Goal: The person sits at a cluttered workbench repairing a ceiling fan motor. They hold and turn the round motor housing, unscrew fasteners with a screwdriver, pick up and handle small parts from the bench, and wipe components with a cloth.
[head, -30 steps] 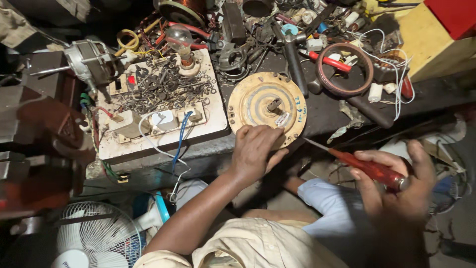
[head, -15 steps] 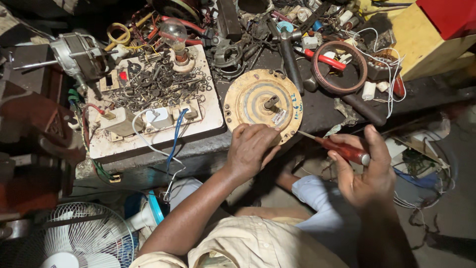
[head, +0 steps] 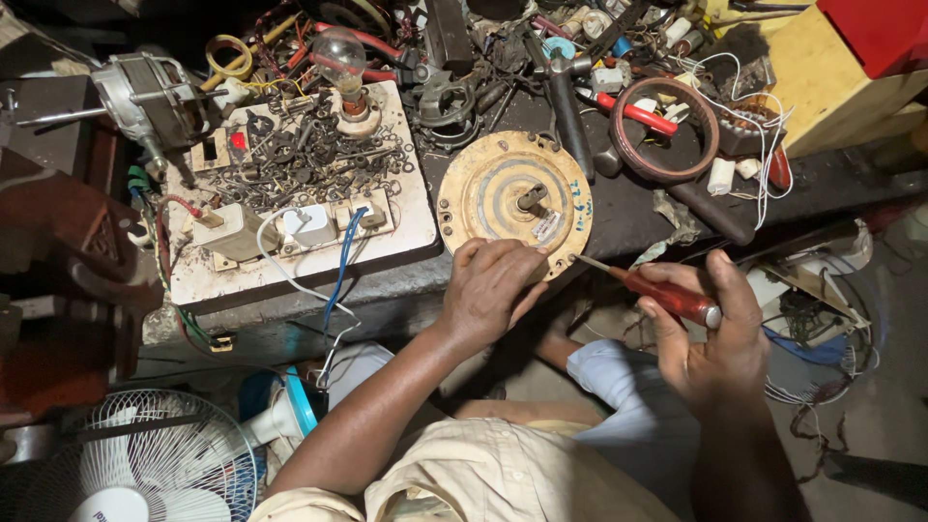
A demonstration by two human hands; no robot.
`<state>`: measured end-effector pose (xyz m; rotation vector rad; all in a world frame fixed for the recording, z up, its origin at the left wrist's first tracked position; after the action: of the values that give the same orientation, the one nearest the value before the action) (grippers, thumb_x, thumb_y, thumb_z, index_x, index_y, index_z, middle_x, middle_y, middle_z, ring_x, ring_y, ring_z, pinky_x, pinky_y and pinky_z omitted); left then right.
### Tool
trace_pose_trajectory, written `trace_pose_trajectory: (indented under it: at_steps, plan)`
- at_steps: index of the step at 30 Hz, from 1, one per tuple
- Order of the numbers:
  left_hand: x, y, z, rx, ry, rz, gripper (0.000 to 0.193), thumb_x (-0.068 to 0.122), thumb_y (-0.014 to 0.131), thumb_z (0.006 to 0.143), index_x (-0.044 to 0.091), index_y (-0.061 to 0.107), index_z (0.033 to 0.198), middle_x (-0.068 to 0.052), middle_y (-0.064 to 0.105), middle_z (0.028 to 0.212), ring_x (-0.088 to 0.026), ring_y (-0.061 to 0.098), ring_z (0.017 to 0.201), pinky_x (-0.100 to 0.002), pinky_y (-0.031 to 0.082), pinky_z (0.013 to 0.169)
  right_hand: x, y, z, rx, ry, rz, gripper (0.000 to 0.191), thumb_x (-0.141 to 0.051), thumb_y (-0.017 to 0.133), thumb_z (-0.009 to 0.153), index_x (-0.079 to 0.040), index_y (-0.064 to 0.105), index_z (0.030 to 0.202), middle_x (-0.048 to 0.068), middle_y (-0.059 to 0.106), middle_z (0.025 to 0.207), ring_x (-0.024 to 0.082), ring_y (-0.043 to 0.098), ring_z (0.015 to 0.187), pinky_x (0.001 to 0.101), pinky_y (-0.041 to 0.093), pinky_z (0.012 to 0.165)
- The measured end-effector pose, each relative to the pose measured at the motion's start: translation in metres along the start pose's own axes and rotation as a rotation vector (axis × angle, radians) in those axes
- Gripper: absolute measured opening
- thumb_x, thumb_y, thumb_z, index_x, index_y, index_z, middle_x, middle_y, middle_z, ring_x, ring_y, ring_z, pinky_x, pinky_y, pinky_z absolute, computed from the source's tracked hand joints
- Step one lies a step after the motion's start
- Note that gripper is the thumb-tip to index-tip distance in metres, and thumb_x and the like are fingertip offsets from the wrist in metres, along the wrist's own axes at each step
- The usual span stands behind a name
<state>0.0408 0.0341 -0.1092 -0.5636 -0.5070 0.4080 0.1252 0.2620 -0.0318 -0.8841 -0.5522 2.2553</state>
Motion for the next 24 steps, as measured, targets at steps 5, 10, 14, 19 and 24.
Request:
trace_pose_trajectory:
  at_steps: [5, 10, 14, 19, 24]
  plan:
    - [-0.0018, 0.0016, -0.0007, 0.018, 0.016, 0.005, 0.05, 0.02, 0.083, 0.089, 0.009, 0.059, 0.132, -0.006, 0.068, 0.121, -0.023, 0.06, 0.121, -0.043, 0.037, 0.106, 0.0006, -0.0001, -0.0012, -0.001, 0.009, 0.005, 0.076, 0.007, 0.069, 0.098, -0.007, 0.021, 0.156, 0.022, 0.069, 0.12, 0.026, 0.074, 0.105, 0.0356, 0.062, 0.09]
    - [-0.0031, 0.0032, -0.0022, 0.015, 0.011, 0.007, 0.05, 0.021, 0.083, 0.088, 0.009, 0.06, 0.131, -0.006, 0.069, 0.121, -0.023, 0.06, 0.121, -0.043, 0.037, 0.106, -0.0005, 0.0005, 0.0006, -0.02, -0.009, 0.0, 0.073, 0.008, 0.07, 0.097, -0.005, 0.024, 0.153, 0.022, 0.07, 0.119, 0.025, 0.074, 0.103, 0.0354, 0.061, 0.089]
    - [-0.0037, 0.0032, -0.0025, 0.028, 0.025, 0.009, 0.048, 0.021, 0.083, 0.089, 0.01, 0.059, 0.13, -0.005, 0.068, 0.123, -0.023, 0.06, 0.122, -0.042, 0.037, 0.106, -0.0017, -0.0012, 0.0007, -0.001, -0.01, -0.012, 0.074, 0.007, 0.07, 0.096, -0.004, 0.024, 0.153, 0.023, 0.069, 0.119, 0.028, 0.074, 0.106, 0.0371, 0.061, 0.092]
    - [-0.003, 0.0031, -0.0016, 0.004, 0.016, 0.012, 0.047, 0.02, 0.083, 0.088, 0.009, 0.06, 0.129, -0.005, 0.068, 0.122, -0.023, 0.06, 0.121, -0.043, 0.037, 0.106, -0.0034, -0.0021, 0.0022, -0.021, -0.026, -0.014, 0.073, 0.006, 0.07, 0.096, -0.004, 0.024, 0.152, 0.022, 0.069, 0.118, 0.028, 0.074, 0.106, 0.0379, 0.061, 0.093]
    - [-0.0024, 0.0019, -0.0007, 0.015, 0.033, 0.027, 0.046, 0.02, 0.083, 0.089, 0.01, 0.062, 0.129, -0.004, 0.068, 0.123, -0.022, 0.059, 0.121, -0.041, 0.038, 0.105, -0.0045, -0.0013, 0.0045, -0.038, -0.011, -0.01, 0.074, 0.007, 0.07, 0.097, -0.005, 0.023, 0.152, 0.023, 0.069, 0.119, 0.028, 0.074, 0.106, 0.0373, 0.061, 0.091]
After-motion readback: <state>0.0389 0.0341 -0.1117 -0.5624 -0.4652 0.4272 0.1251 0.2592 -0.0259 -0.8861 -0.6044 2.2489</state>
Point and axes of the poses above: each hand's wrist, its own z-axis towards the middle knuckle, its own y-axis out of the palm, x = y × z, the point moved 2 cm from there along z, towards the middle knuckle
